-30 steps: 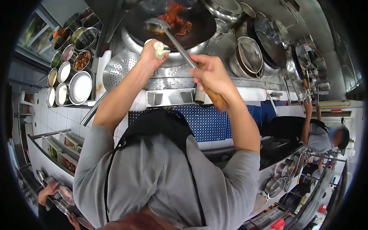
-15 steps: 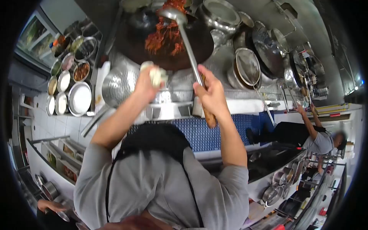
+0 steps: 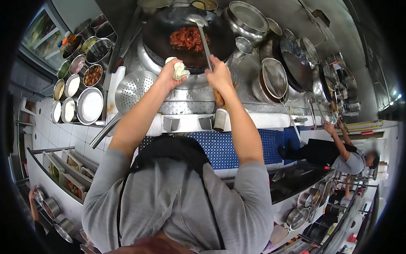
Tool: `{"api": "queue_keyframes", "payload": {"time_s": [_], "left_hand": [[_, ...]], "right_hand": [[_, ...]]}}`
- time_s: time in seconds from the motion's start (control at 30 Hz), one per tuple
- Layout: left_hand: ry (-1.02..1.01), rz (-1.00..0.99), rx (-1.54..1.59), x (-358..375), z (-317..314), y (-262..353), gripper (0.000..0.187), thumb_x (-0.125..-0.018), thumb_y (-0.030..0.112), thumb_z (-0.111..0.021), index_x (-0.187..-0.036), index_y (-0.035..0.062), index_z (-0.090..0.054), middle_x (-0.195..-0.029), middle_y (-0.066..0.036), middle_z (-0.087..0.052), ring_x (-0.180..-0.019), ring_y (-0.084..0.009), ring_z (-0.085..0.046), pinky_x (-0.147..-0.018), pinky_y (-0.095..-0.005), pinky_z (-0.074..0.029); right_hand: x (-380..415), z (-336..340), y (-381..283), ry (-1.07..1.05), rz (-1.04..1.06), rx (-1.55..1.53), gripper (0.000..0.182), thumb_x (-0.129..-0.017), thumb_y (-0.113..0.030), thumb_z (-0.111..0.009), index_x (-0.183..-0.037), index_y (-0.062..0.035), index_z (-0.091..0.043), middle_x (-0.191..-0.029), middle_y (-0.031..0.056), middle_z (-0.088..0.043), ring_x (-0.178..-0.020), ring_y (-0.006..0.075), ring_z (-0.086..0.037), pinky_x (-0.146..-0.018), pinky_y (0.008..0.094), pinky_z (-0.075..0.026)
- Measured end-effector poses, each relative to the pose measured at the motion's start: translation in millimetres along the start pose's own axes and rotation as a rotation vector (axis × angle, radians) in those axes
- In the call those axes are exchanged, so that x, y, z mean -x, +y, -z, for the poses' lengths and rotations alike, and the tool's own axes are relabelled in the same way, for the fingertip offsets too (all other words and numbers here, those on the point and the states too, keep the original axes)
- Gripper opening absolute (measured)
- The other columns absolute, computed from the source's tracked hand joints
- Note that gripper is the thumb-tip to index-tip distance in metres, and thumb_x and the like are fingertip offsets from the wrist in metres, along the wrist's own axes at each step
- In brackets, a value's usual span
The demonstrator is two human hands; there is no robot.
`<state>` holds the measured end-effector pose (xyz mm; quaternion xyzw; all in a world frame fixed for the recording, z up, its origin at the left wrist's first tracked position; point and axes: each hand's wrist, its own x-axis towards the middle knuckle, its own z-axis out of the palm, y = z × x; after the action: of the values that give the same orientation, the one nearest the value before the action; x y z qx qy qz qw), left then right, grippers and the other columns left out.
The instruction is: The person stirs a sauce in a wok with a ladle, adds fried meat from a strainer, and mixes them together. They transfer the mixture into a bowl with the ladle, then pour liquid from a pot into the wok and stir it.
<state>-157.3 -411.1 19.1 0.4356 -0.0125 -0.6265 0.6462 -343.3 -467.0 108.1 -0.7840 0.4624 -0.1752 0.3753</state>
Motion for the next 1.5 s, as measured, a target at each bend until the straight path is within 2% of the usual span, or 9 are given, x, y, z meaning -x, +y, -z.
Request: {"api": "queue_keyframes", "payload": {"time_s": [0.1, 0.23, 0.37, 0.7, 0.97, 1.1, 1.17, 1.33, 1.5], "left_hand": [[0.047, 0.006, 0.003, -2, -2, -1, 0.018, -0.082, 0.027, -0.063, -0.087, 0.0106, -0.06, -0.075, -0.007, -0.062, -0.065, -0.0234, -0.065, -0.05, -0.0377, -0.053], [-0.004, 0.031, -0.048, 2, 1, 1, 0.019, -0.082, 0.033, -0.063, -0.086, 0.0151, -0.058, -0.073, -0.003, -0.061, -0.067, -0.0229, -0.064, -0.053, -0.0377, -0.054], [0.003, 0.115, 0.053, -2, -3, 7, 0.021, -0.083, 0.032, -0.065, -0.088, 0.0121, -0.058, -0.082, -0.008, -0.061, -0.076, -0.0278, -0.063, -0.059, -0.0421, -0.055], [0.076, 0.039, 0.106, 43, -42, 23, 0.013, -0.09, 0.022, -0.052, -0.092, 0.0099, -0.057, -0.084, -0.008, -0.061, -0.073, -0.0255, -0.061, -0.056, -0.0414, -0.053], [0.009, -0.059, 0.18, 73, -4, -44, 0.013, -0.085, 0.012, -0.049, -0.097, 0.0123, -0.054, -0.089, -0.009, -0.061, -0.076, -0.0222, -0.061, -0.052, -0.0395, -0.05], [-0.086, 0.095, 0.152, 142, -30, -11, 0.013, -0.09, 0.02, -0.046, -0.094, 0.0123, -0.056, -0.082, -0.006, -0.06, -0.068, -0.0214, -0.059, -0.048, -0.037, -0.05], [-0.011, 0.134, 0.192, 126, -60, 18, 0.015, -0.091, 0.024, -0.047, -0.089, 0.011, -0.056, -0.078, -0.006, -0.059, -0.069, -0.0228, -0.06, -0.05, -0.0358, -0.051], [-0.027, -0.096, 0.287, 42, -4, -48, 0.009, -0.086, 0.02, -0.052, -0.091, 0.0149, -0.057, -0.081, -0.006, -0.061, -0.072, -0.0215, -0.06, -0.052, -0.0374, -0.048], [-0.003, 0.046, 0.182, 91, -22, -28, 0.011, -0.085, 0.023, -0.05, -0.089, 0.0157, -0.057, -0.077, -0.005, -0.06, -0.067, -0.0209, -0.06, -0.046, -0.0383, -0.051]], "right_hand": [[-19, -2, -13, -0.065, -0.011, 0.064, 0.06, -0.075, -0.006, -0.064, -0.133, 0.0024, -0.049, -0.104, 0.0237, -0.065, -0.063, 0.0244, -0.067, -0.057, 0.0364, -0.054], [14, 8, -18, -0.008, 0.142, 0.118, 0.059, -0.076, -0.007, -0.064, -0.133, 0.0014, -0.051, -0.09, 0.0216, -0.067, -0.057, 0.0219, -0.065, -0.052, 0.0331, -0.05], [74, 34, -33, -0.102, -0.034, -0.028, 0.058, -0.077, -0.006, -0.064, -0.133, 0.0019, -0.05, -0.064, 0.01, -0.06, -0.045, 0.0153, -0.055, -0.048, 0.0319, -0.045], [133, 101, -63, -0.377, -0.235, -0.177, 0.057, -0.082, -0.004, -0.061, -0.137, 0.0017, -0.045, -0.06, 0.0037, -0.054, -0.041, 0.0093, -0.049, -0.035, 0.0253, -0.038], [71, 62, -17, -0.051, 0.219, 0.157, 0.054, -0.08, -0.009, -0.06, -0.13, 0.0066, -0.049, -0.074, 0.0177, -0.063, -0.052, 0.0197, -0.061, -0.051, 0.0355, -0.049], [124, 126, -78, -0.379, -0.212, -0.025, 0.054, -0.081, -0.007, -0.06, -0.133, 0.0037, -0.049, -0.064, 0.0077, -0.058, -0.047, 0.0122, -0.054, -0.042, 0.0287, -0.043], [112, 114, -73, -0.398, -0.163, -0.058, 0.055, -0.082, -0.007, -0.06, -0.134, 0.0034, -0.048, -0.061, 0.0036, -0.053, -0.045, 0.0104, -0.05, -0.04, 0.0257, -0.039], [61, 32, -10, -0.127, 0.069, 0.032, 0.057, -0.083, -0.01, -0.062, -0.136, 0.0039, -0.044, -0.093, 0.0203, -0.068, -0.054, 0.0213, -0.063, -0.053, 0.0342, -0.051], [131, 68, -38, -0.153, -0.201, -0.345, 0.057, -0.085, -0.004, -0.059, -0.138, 0.0035, -0.042, -0.063, 0.0054, -0.055, -0.043, 0.0107, -0.05, -0.037, 0.0266, -0.039]]}}
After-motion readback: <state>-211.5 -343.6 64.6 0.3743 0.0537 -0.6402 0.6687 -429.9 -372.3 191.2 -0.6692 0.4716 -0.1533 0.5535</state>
